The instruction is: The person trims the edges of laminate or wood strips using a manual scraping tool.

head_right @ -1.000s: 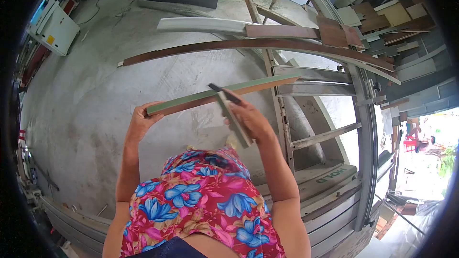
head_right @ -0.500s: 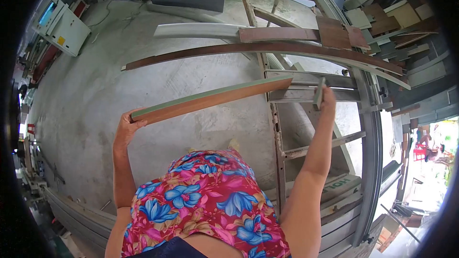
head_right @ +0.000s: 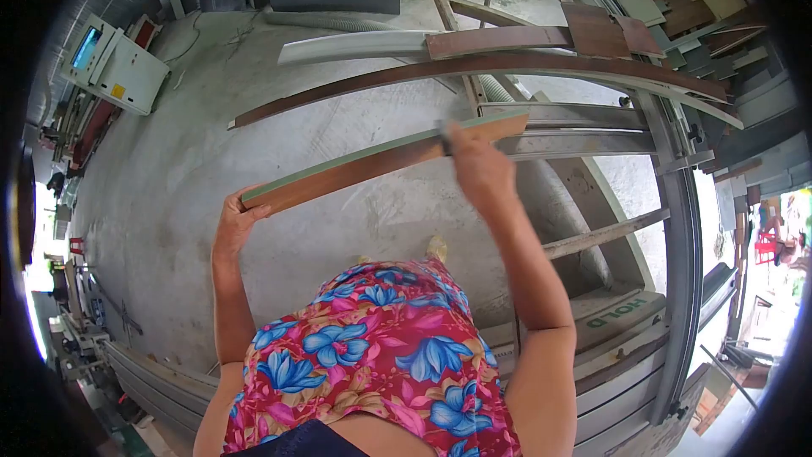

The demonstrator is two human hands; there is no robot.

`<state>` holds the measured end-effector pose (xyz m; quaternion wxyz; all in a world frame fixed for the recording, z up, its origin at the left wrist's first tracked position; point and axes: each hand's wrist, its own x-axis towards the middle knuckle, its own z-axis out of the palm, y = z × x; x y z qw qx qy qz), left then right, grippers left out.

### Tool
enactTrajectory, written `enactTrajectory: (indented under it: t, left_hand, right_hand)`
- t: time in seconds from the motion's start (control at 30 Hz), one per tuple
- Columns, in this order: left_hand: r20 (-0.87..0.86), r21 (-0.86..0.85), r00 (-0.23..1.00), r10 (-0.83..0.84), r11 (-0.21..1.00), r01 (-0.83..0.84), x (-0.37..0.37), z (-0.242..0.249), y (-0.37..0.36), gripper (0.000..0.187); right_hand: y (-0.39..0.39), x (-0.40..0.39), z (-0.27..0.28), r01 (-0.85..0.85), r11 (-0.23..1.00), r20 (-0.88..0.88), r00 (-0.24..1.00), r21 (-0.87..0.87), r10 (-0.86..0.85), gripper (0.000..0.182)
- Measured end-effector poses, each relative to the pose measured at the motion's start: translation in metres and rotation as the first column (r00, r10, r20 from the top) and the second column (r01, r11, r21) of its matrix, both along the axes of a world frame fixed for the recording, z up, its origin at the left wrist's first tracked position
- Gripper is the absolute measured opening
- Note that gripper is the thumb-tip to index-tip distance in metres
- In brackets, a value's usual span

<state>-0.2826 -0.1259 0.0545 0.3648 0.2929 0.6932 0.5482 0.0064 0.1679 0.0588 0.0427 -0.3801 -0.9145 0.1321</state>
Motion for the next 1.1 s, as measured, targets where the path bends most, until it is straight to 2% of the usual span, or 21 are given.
enactTrajectory:
  t: [0.17,0.23,0.27,0.33,0.4,0.43,0.47,0.5,0.57,0.63,0.73,0.83,0.97,1.1]
  left_hand:
    - [0.020,-0.020,0.999,-0.037,0.999,0.037,0.010,-0.015,0.008,0.033]
    - [0.029,-0.036,0.996,-0.083,0.996,0.084,0.012,-0.022,0.009,0.032]
    - [0.082,0.034,0.991,-0.101,0.995,0.098,0.012,-0.030,0.009,0.035]
    - [0.187,0.175,0.972,-0.145,0.978,0.112,0.013,-0.036,0.013,0.040]
    - [0.195,0.109,0.976,-0.096,0.991,0.075,0.022,-0.024,0.022,0.046]
    - [0.198,0.075,0.978,-0.070,0.996,0.056,0.026,-0.017,0.026,0.050]
    - [0.206,0.163,0.977,-0.061,0.986,0.027,0.026,-0.022,0.027,0.060]
    - [0.192,0.158,0.980,-0.051,0.987,0.020,0.027,-0.017,0.030,0.061]
    - [0.163,0.154,0.986,-0.026,0.988,0.001,0.030,-0.005,0.035,0.064]
    - [0.178,0.199,0.981,-0.075,0.979,0.038,0.025,-0.004,0.036,0.067]
    - [0.163,0.273,0.975,-0.154,0.956,0.105,0.027,0.006,0.032,0.067]
    - [0.114,0.340,0.972,-0.207,0.927,0.157,0.037,0.028,0.032,0.064]
    - [0.006,0.350,0.983,-0.184,0.921,0.170,0.053,0.064,0.041,0.055]
    - [0.046,0.419,0.997,-0.056,0.907,0.031,0.053,0.079,0.053,0.042]
  right_hand:
    - [-0.093,-0.057,0.022,-0.223,0.956,-0.138,0.970,-0.191,0.198,0.046]
    - [-0.121,-0.074,0.026,-0.356,0.887,-0.247,0.925,-0.293,0.289,0.045]
    - [-0.130,-0.079,0.027,-0.438,0.831,-0.328,0.885,-0.344,0.330,0.045]
    - [-0.140,-0.076,0.039,-0.675,0.622,-0.631,0.693,-0.397,0.349,0.042]
    - [-0.137,-0.071,0.040,-0.842,0.363,-0.843,0.492,-0.399,0.217,0.043]
    - [-0.130,-0.062,0.043,-0.792,0.289,-0.806,0.584,-0.538,0.100,0.045]
    - [-0.120,-0.049,0.049,-0.727,0.199,-0.743,0.669,-0.657,-0.008,0.047]
    - [-0.110,-0.035,0.053,-0.651,0.096,-0.658,0.746,-0.753,-0.102,0.049]
    - [-0.087,-0.013,0.025,-0.641,0.118,-0.649,0.730,-0.759,-0.213,0.055]
    - [-0.075,0.016,-0.007,-0.578,0.129,-0.576,0.717,-0.806,-0.393,0.061]
    - [-0.071,0.038,-0.022,-0.562,0.243,-0.611,0.694,-0.791,-0.381,0.065]
    - [-0.079,0.031,-0.022,-0.610,0.262,-0.650,0.595,-0.748,-0.473,0.069]
    - [-0.083,0.019,-0.021,-0.719,0.167,-0.687,0.529,-0.675,-0.497,0.072]
    - [-0.082,0.011,-0.013,-0.775,0.149,-0.725,0.480,-0.614,-0.494,0.075]
